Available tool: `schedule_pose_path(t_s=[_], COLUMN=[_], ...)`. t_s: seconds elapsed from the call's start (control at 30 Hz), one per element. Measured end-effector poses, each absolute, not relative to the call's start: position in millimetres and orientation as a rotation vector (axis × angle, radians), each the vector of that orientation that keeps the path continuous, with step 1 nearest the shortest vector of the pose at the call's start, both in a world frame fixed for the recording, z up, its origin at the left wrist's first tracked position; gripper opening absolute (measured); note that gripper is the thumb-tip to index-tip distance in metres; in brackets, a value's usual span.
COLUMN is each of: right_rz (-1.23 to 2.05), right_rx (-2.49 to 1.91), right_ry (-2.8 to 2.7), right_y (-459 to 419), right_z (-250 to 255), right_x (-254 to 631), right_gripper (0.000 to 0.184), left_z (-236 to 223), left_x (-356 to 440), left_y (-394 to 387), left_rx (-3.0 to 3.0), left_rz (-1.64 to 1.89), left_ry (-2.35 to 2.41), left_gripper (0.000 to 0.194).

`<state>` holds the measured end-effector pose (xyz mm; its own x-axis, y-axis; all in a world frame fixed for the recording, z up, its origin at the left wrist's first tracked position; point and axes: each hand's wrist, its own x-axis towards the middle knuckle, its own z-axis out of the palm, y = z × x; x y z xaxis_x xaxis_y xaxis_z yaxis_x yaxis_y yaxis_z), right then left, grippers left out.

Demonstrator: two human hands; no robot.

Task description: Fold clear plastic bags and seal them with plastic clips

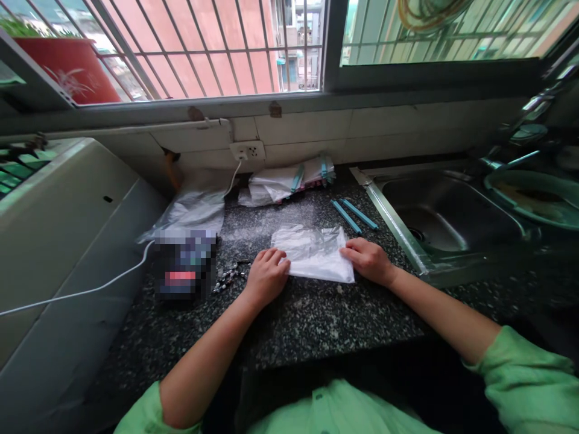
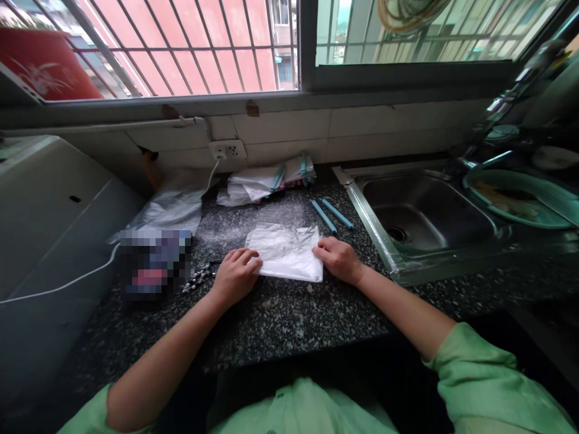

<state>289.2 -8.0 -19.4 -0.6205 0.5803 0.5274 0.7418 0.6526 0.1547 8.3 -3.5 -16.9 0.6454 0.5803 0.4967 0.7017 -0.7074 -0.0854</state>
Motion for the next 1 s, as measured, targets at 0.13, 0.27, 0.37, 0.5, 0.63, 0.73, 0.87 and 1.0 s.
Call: schedule_pose_path(t_s=[0.13,0.27,0.37,0.5,0.63,0.73,0.87,1.0], right_rz=[-0.454,-0.136,0.06,0.232,0.327,0.36,0.313,0.218], right_rx=[-1.064,-1.163,-1.149,-1.144,-1.261,-1.397,-1.657,-1.895], right_ry=[-2.542,-2.447,-2.369,-2.293,-2.191,-2.116,-2.008,-1.943], right_y=[-16.2,-15.8,-11.6,-9.3,-8.2,-5.6,-2.3,-2.0], right_z=[-17.5,-23.5,-26.8,-23.7,-20.3,-21.2,-20.7,-14.0], right_x=[293.3,299.1,304.3,307.4,306.5,303.0,293.3,282.5], right_gripper=[0.024,0.023,0.023,0.018,0.028,0.032,0.032,0.029], left_z=[-17.1,-17.9,-18.6,-21.0,-23.1,-21.8,-17.2,-16.4], left_x=[-2.9,-3.9,-8.3,-11.5,-1.1,10.8,22.1,27.2], left_y=[-3.7,-3.6,2.4,12.1,18.9,24.3,31.1,36.6], left_rx=[-2.804,-3.067,-3.149,-3.166,-2.996,-2.817,-2.631,-2.519], left_rz=[-0.705,-0.902,-0.987,-1.187,-1.301,-1.306,-1.237,-0.934], left_ry=[-0.811,-0.882,-1.079,-1.342,-1.864,-2.152,-2.254,-2.243], left_gripper=[0.01,0.018,0.027,0.011,0.018,0.019,0.016,0.015])
